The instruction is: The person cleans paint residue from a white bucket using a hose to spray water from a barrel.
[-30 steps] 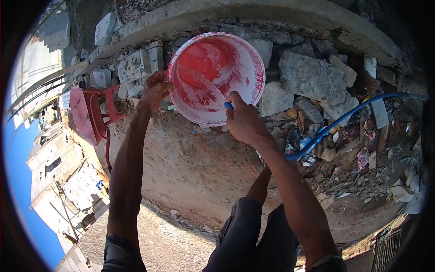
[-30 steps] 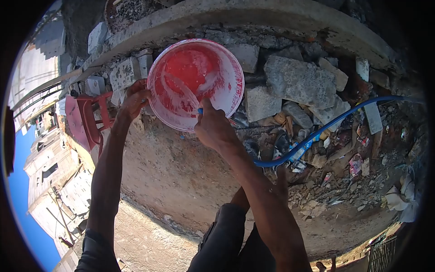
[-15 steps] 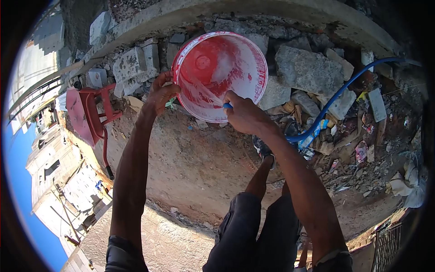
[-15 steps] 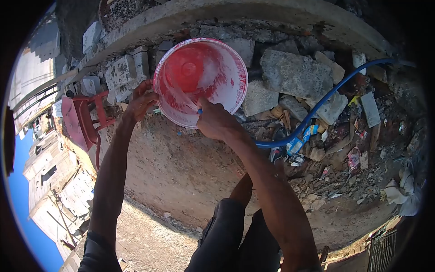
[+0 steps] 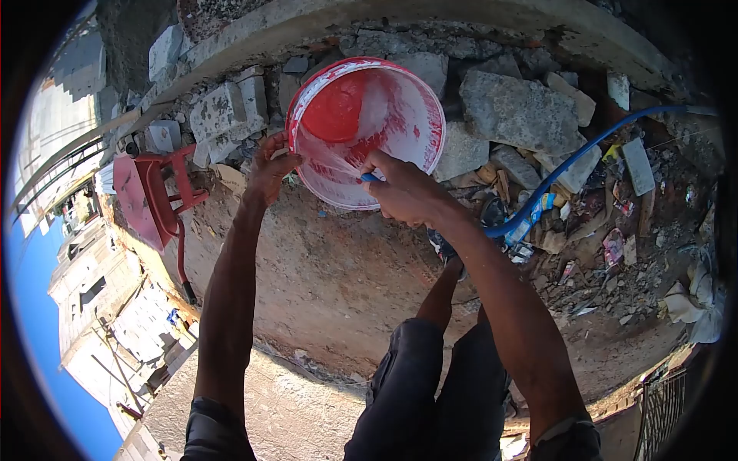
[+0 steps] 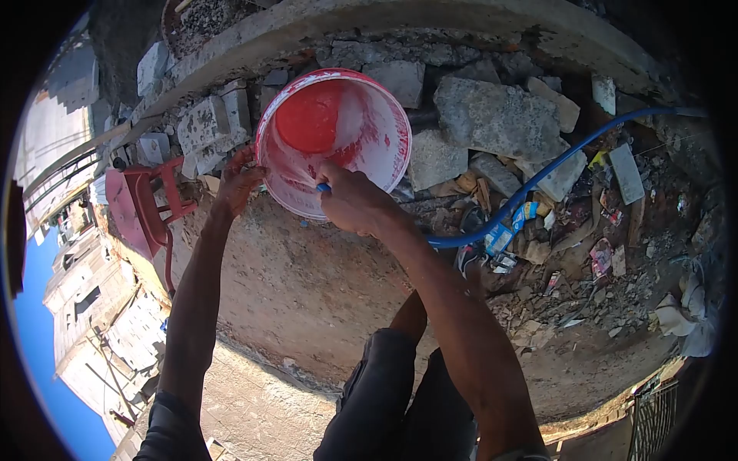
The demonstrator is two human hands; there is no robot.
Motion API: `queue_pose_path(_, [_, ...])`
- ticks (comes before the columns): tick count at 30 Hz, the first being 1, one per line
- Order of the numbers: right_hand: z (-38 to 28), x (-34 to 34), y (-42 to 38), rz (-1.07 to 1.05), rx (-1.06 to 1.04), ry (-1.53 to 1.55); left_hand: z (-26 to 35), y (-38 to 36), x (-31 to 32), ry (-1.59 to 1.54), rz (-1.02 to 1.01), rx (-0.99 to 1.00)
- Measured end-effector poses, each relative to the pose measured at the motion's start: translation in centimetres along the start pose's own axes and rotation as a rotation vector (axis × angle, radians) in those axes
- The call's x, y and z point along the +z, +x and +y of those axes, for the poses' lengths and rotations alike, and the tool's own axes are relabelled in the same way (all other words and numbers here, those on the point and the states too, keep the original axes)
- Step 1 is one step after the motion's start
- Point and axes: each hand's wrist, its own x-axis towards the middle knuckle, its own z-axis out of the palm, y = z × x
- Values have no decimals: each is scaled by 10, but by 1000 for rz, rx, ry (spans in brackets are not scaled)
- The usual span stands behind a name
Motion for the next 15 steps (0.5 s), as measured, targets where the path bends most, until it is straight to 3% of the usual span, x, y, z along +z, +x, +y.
queue_pose_path(3, [5, 4, 9, -98, 11, -116, -6, 2, -4, 4, 26, 2])
queue_pose_path(5, [20, 1, 23, 150, 64, -359, -5, 3, 0, -9, 30, 6])
queue_pose_path(6, [25, 0, 25, 293, -9, -406, -5, 2, 2, -11, 33, -1])
queue_pose_path(9, [32, -6, 28, 392, 82, -413, 0, 1, 6, -23, 31, 0])
queue_pose_path(13, [30, -18, 27, 292, 182, -357, 1, -3, 14, -32, 46, 38])
queue_pose_path(15, [36, -16, 25, 357, 159, -385, 1, -5, 20, -42, 39, 33])
